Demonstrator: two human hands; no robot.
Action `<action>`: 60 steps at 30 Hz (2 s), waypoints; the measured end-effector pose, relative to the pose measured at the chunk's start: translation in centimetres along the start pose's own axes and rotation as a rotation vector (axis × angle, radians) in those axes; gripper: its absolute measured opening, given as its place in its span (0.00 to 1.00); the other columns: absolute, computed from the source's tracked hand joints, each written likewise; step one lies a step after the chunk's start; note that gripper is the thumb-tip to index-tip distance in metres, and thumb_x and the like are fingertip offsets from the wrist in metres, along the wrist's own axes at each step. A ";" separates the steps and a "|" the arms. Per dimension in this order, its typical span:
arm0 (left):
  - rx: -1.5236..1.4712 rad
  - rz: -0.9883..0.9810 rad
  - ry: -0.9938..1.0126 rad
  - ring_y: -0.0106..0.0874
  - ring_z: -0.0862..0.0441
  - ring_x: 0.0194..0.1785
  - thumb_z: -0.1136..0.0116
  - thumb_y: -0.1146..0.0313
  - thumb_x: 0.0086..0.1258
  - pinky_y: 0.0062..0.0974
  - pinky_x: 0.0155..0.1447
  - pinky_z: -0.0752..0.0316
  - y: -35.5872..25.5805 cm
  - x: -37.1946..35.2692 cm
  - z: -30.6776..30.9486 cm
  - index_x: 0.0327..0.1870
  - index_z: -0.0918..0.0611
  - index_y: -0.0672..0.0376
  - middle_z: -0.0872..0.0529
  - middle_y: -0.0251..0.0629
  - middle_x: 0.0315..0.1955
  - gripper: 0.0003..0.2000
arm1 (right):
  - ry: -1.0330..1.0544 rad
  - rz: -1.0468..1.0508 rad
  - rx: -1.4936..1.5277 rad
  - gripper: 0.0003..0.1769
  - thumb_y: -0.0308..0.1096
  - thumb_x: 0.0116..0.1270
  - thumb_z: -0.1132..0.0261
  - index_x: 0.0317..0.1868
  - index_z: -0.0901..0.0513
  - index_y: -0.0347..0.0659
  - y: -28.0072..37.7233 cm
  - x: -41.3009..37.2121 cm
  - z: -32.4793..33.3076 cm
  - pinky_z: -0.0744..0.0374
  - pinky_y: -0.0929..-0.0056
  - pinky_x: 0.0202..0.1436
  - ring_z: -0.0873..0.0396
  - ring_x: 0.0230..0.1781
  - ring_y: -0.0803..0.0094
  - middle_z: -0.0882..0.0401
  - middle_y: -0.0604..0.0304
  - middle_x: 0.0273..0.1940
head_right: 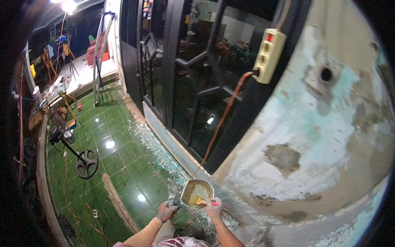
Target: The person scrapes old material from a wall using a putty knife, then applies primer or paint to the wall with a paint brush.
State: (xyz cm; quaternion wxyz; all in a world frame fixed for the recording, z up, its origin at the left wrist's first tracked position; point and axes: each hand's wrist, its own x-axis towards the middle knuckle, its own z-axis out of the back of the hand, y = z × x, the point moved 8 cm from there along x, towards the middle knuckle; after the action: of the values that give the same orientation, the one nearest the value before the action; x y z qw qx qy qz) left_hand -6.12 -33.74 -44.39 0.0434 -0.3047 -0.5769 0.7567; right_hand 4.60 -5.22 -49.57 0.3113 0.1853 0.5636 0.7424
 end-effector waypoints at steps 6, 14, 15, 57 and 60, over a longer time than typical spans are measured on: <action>-0.068 0.173 -0.144 0.31 0.16 0.31 0.36 0.59 0.60 0.33 0.40 0.23 14.4 4.7 8.8 0.38 0.15 0.61 0.13 0.39 0.27 0.14 | 0.346 -0.612 0.291 0.22 0.33 0.62 0.27 0.52 0.28 0.38 -3.7 -2.6 -16.3 0.15 0.70 0.26 0.18 0.25 0.67 0.20 0.55 0.42; -0.046 0.203 -0.109 0.27 0.19 0.31 0.34 0.68 0.60 0.27 0.38 0.24 29.8 16.0 12.8 0.45 0.17 0.64 0.14 0.36 0.30 0.14 | 0.093 -0.780 0.408 0.25 0.15 0.57 0.44 0.57 0.29 0.38 -21.9 1.1 -32.2 0.10 0.55 0.29 0.15 0.34 0.53 0.21 0.48 0.48; 0.001 0.203 -0.108 0.28 0.19 0.33 0.33 0.68 0.59 0.28 0.40 0.24 31.6 17.3 13.0 0.45 0.17 0.64 0.14 0.36 0.31 0.15 | 0.056 -0.792 0.389 0.24 0.16 0.57 0.43 0.56 0.28 0.37 -24.5 1.8 -33.8 0.10 0.55 0.30 0.15 0.35 0.54 0.21 0.48 0.48; 0.409 -0.265 0.682 0.43 0.25 0.65 0.52 0.43 0.76 0.40 0.66 0.30 3.3 12.9 -16.3 0.67 0.24 0.58 0.21 0.47 0.63 0.30 | -0.117 -0.468 0.482 0.20 0.34 0.73 0.38 0.61 0.25 0.34 -9.0 3.0 6.5 0.14 0.63 0.46 0.14 0.41 0.62 0.16 0.51 0.45; -0.047 -0.051 0.948 0.23 0.26 0.26 0.45 0.61 0.77 0.25 0.31 0.32 -6.4 7.8 -23.4 0.47 0.18 0.60 0.20 0.30 0.23 0.12 | -0.258 -0.267 0.607 0.18 0.36 0.74 0.40 0.58 0.23 0.32 3.0 2.3 16.3 0.15 0.66 0.45 0.15 0.40 0.65 0.16 0.53 0.43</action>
State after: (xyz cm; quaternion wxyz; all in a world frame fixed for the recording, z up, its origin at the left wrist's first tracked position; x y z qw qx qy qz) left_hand -2.29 -8.53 -45.33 0.3135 -0.6029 -0.5179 0.5196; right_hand 12.40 7.56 -42.05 0.4047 0.2863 0.7339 0.4644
